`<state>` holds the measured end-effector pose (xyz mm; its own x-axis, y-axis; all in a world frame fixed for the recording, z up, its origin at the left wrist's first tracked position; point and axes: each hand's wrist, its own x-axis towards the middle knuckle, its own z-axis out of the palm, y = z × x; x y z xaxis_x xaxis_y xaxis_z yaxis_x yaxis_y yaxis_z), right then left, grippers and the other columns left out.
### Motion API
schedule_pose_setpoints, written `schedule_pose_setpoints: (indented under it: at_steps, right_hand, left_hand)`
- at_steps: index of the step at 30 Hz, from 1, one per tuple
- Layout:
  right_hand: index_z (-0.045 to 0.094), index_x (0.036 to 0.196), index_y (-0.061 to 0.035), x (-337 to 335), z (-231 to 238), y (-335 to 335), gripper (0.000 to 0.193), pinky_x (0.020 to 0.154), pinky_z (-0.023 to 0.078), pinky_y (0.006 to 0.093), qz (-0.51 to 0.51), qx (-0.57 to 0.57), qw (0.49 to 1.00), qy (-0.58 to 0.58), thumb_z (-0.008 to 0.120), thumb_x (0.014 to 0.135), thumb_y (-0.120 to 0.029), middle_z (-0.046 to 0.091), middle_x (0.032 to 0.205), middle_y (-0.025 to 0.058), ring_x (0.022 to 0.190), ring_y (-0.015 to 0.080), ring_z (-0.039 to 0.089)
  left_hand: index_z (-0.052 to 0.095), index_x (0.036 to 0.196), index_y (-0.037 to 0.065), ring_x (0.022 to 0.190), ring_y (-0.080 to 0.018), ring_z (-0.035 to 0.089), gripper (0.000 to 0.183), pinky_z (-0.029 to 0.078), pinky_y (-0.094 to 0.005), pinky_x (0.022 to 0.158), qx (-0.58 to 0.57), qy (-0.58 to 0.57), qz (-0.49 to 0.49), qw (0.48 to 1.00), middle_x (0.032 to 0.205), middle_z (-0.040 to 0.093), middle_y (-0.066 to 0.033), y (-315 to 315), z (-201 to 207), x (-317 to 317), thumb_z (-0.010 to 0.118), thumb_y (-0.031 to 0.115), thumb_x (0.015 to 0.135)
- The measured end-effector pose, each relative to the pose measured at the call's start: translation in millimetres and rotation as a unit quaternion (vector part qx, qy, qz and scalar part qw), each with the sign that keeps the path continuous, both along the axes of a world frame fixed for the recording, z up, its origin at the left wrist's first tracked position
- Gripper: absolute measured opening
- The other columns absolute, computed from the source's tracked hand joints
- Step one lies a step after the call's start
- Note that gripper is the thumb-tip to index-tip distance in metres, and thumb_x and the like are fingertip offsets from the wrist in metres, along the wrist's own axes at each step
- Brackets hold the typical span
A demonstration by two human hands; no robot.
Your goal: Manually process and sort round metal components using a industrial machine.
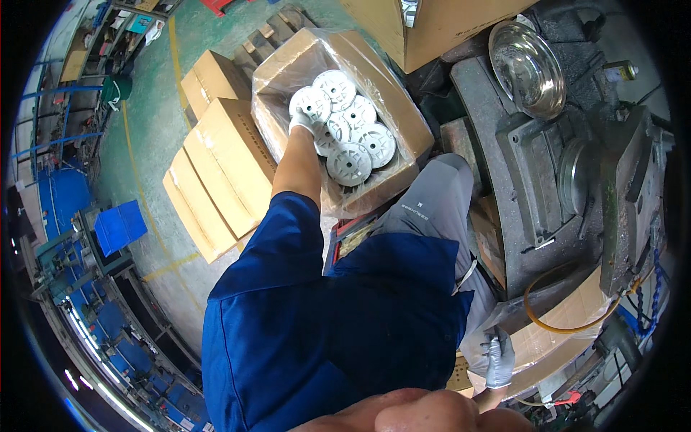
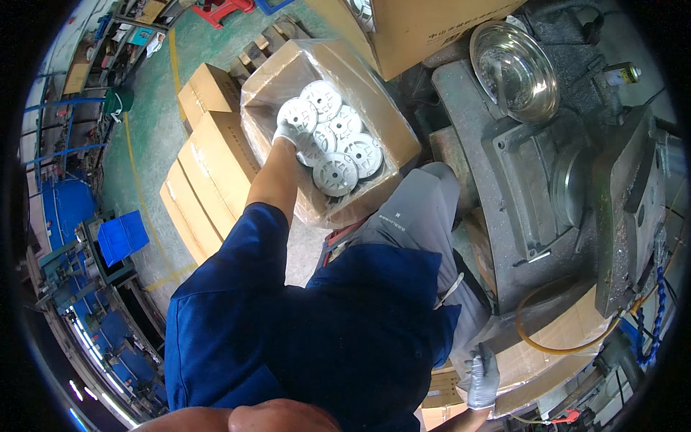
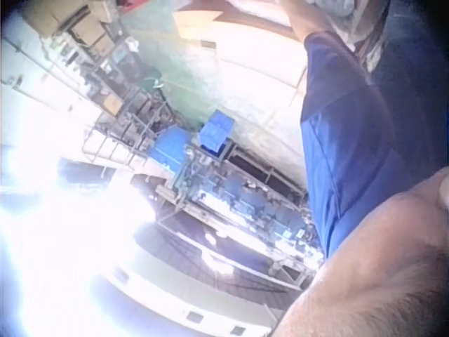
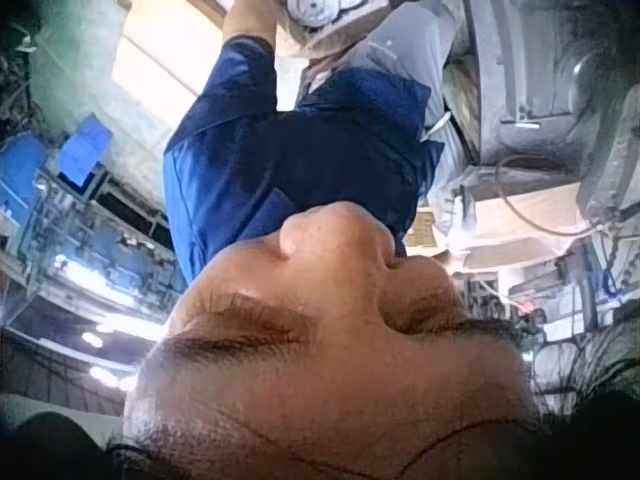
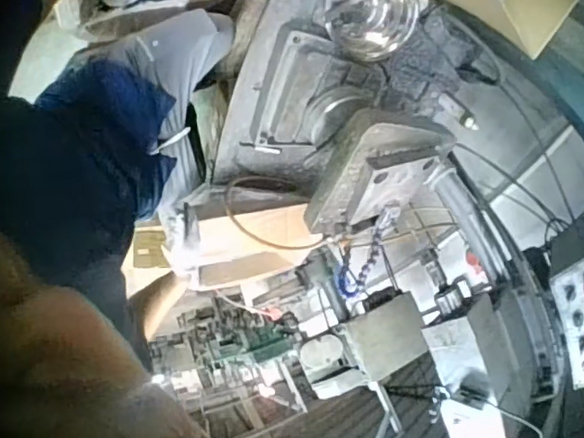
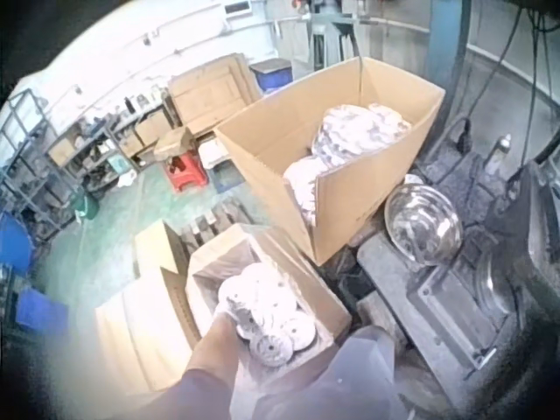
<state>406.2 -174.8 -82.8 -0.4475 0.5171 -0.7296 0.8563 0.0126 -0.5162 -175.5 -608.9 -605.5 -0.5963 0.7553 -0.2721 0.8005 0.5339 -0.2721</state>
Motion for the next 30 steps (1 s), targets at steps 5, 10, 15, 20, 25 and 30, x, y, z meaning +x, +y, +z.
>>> schedule_pose_setpoints:
  at_steps: [5, 10, 15, 20, 25, 30]
  right_hand:
    - [0.051, 0.126, 0.0034, -5.3, 3.4, -8.6, 0.043, 0.076, 0.047, 0.0268, -0.017, 0.009, 1.000, -0.018, 0.055, 0.095, -0.026, 0.060, 0.106, 0.0086, 0.083, 0.0148, 0.056]
    - [0.051, 0.124, 0.0055, -1.0, -4.4, -2.7, 0.043, 0.079, 0.047, 0.0293, 0.013, 0.006, 1.000, -0.027, 0.055, 0.095, -0.026, 0.062, 0.107, 0.0111, 0.089, 0.0177, 0.058]
    - [0.052, 0.123, 0.0065, -32.0, 4.4, 4.1, 0.046, 0.090, 0.045, 0.0345, 0.120, 0.077, 0.989, -0.036, 0.058, 0.092, -0.027, 0.062, 0.112, 0.0180, 0.101, 0.0269, 0.059]
    - [0.053, 0.123, 0.0035, -40.5, -17.1, -2.4, 0.047, 0.092, 0.045, 0.0388, 0.143, 0.164, 0.975, 0.045, 0.063, 0.087, -0.025, 0.060, 0.117, 0.0224, 0.107, 0.0346, 0.059]
    - [0.037, 0.141, -0.0124, -112.3, -21.7, -36.4, 0.075, 0.088, 0.049, 0.0442, 0.249, 0.333, 0.896, 0.154, 0.072, 0.078, -0.031, 0.052, 0.127, 0.0243, 0.108, 0.0434, 0.056]
    - [0.046, 0.134, -0.0099, -146.4, -31.9, -38.8, 0.072, 0.079, 0.050, 0.0420, 0.225, 0.537, 0.750, 0.315, 0.075, 0.071, -0.029, 0.052, 0.126, 0.0200, 0.098, 0.0350, 0.060]
  left_hand:
    - [0.055, 0.120, 0.005, 0.090, -0.0260, 0.064, 0.053, 0.054, -0.0427, 0.070, 0.541, -0.257, 0.635, 0.487, 0.106, 0.064, -0.0101, 59.1, 64.8, 16.0, 0.056, 0.049, 0.091]
    - [0.067, 0.103, 0.005, 0.088, -0.0267, 0.065, 0.040, 0.053, -0.0386, 0.070, 0.621, -0.210, 0.734, 0.178, 0.094, 0.068, -0.0120, 83.3, 136.3, 16.0, 0.063, 0.041, 0.086]
    - [0.070, 0.090, 0.002, 0.078, -0.0276, 0.063, 0.040, 0.049, -0.0340, 0.072, 0.510, -0.079, 0.641, 0.568, 0.086, 0.067, -0.0160, 85.6, 163.7, 19.9, 0.066, 0.041, 0.082]
    - [0.069, 0.096, 0.002, 0.077, -0.0190, 0.062, 0.027, 0.048, -0.0308, 0.072, 0.554, -0.286, 0.512, 0.591, 0.084, 0.067, -0.0066, 121.8, 376.1, 96.5, 0.065, 0.027, 0.087]
    - [0.063, 0.097, 0.003, 0.049, -0.0021, 0.045, 0.014, 0.032, -0.0177, 0.042, 0.670, -0.583, 0.280, 0.365, 0.073, 0.059, 0.0012, 158.5, 438.2, 150.4, 0.062, 0.014, 0.088]
    - [0.064, 0.083, -0.001, 0.050, -0.0031, 0.041, 0.020, 0.027, -0.0165, 0.042, 0.584, -0.721, 0.086, 0.362, 0.079, 0.060, -0.0068, 226.0, 477.1, 190.3, 0.064, 0.019, 0.087]
